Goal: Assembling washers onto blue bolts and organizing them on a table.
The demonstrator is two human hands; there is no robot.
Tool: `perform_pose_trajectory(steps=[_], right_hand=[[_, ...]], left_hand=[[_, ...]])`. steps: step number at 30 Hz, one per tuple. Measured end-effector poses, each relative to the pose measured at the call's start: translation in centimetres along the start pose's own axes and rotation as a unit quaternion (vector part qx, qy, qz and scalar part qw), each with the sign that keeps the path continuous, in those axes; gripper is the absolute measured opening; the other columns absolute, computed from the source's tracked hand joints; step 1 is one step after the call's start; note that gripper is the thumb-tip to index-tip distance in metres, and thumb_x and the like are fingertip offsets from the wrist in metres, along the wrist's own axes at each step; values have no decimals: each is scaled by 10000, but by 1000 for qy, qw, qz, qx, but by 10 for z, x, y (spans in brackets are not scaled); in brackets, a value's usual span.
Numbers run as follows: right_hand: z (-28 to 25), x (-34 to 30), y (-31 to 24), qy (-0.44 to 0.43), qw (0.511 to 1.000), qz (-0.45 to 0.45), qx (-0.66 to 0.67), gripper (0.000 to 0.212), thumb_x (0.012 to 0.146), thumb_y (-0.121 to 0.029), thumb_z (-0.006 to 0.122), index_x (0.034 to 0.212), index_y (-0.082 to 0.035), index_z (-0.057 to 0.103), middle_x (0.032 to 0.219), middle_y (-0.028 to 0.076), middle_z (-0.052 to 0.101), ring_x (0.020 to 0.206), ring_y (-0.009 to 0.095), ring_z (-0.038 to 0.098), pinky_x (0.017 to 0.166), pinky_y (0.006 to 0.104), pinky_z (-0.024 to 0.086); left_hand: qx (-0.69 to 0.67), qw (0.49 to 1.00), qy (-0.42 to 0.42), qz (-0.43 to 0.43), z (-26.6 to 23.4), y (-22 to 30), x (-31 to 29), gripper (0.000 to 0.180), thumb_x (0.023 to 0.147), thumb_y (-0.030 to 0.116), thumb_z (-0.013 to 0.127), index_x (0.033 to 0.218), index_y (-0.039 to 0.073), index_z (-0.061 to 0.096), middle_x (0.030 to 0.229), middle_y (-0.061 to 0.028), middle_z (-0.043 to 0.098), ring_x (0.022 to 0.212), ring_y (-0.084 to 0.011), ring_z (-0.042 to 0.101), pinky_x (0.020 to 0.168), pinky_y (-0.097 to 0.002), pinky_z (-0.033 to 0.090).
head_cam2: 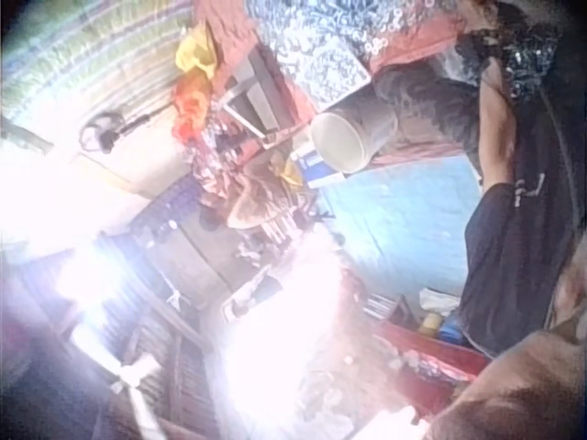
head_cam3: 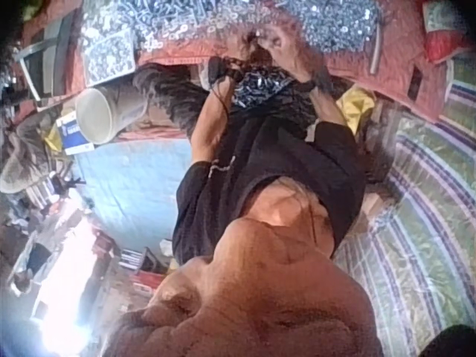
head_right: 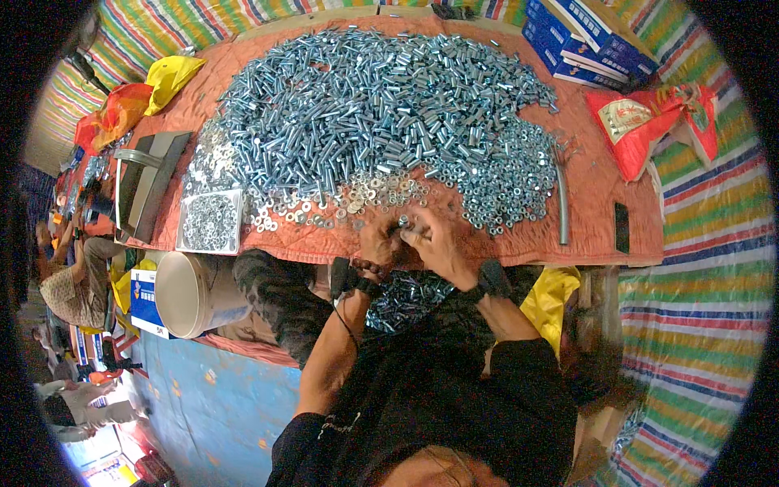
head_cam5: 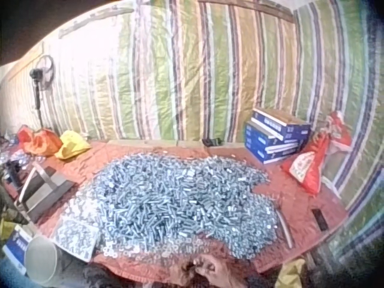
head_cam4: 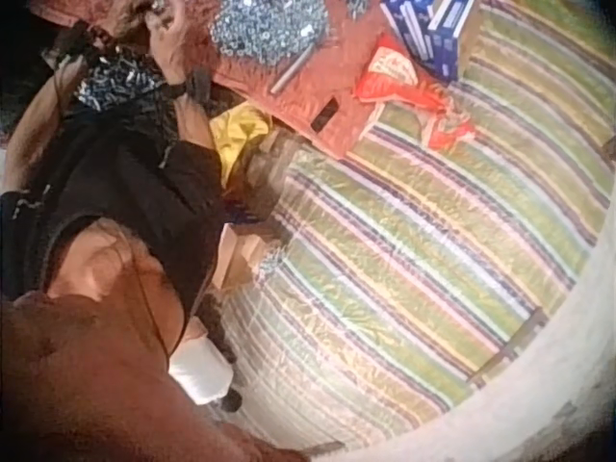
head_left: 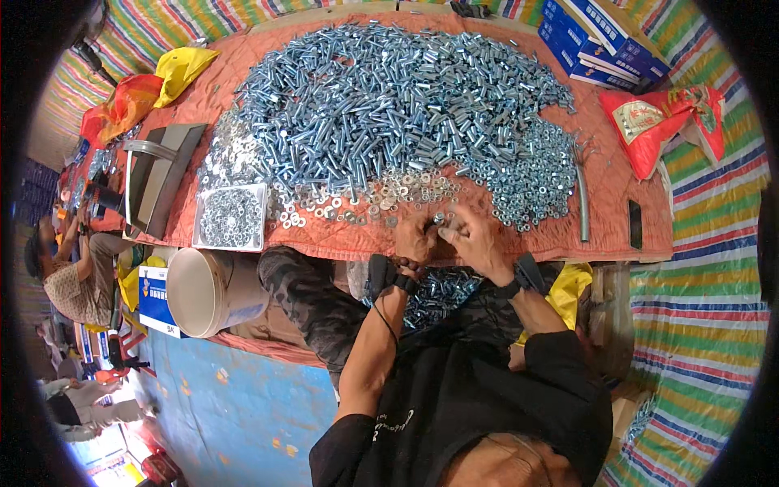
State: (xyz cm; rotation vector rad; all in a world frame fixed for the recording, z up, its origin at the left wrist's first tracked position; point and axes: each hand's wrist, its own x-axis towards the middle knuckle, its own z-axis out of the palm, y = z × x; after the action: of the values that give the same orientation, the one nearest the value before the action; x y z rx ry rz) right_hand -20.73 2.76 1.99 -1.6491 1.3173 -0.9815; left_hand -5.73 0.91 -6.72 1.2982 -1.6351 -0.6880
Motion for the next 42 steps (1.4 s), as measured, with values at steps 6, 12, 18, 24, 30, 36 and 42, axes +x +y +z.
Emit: perform_pose_trajectory(steps=[6,12,18,24,30,36,42], right_hand=[[-7,-3,-9,-102,990,101,-13,385,877,-274,653,1128,12,597,795,98,647,680,175,581,644,338,477],[0,2,7,-10,999,21,-31,303,894,-228,637,1084,8,626,905,128,656,770,174,615,670,324,485],[-4,27,33,-67,968,-156,-187,242,861,-126,645,1068,0,631,962,143,603,780,288,611,684,371,486],[6,26,29,-36,980,-142,-133,167,824,-112,691,934,-6,624,829,131,606,717,278,607,636,379,479],[3,27,34,-15,986,-105,-128,248,781,-203,754,870,-19,614,776,125,628,656,260,611,596,366,473],[-5,29,20,-48,982,-105,-148,280,777,-238,748,892,-26,606,804,130,625,705,296,615,616,395,470],[-3,30,27,-45,962,-189,-192,201,801,-166,691,935,-40,610,821,126,600,732,343,600,624,432,467]], left_hand=[[-37,999,-32,4,-6,6,2,257,745,87,685,999,48,682,854,-152,702,737,-329,681,632,-393,538],[23,1000,-3,-19,-2,7,1,252,748,89,658,998,89,689,812,-171,680,728,-349,665,622,-400,519],[32,999,-12,1,-5,11,3,284,744,81,626,1022,87,685,802,-195,657,722,-378,649,610,-422,501],[21,999,30,13,-4,13,2,263,741,81,635,999,59,679,794,-202,660,728,-380,657,623,-416,510],[19,1000,0,-12,-3,14,1,272,738,46,607,999,54,683,821,-205,669,752,-378,663,646,-414,516],[-2,1000,13,5,-3,19,3,286,732,25,607,1008,53,676,807,-194,666,749,-381,657,639,-410,511],[21,1000,-13,-16,-4,10,-1,321,726,22,590,1034,69,667,823,-194,665,755,-390,651,642,-417,509]])
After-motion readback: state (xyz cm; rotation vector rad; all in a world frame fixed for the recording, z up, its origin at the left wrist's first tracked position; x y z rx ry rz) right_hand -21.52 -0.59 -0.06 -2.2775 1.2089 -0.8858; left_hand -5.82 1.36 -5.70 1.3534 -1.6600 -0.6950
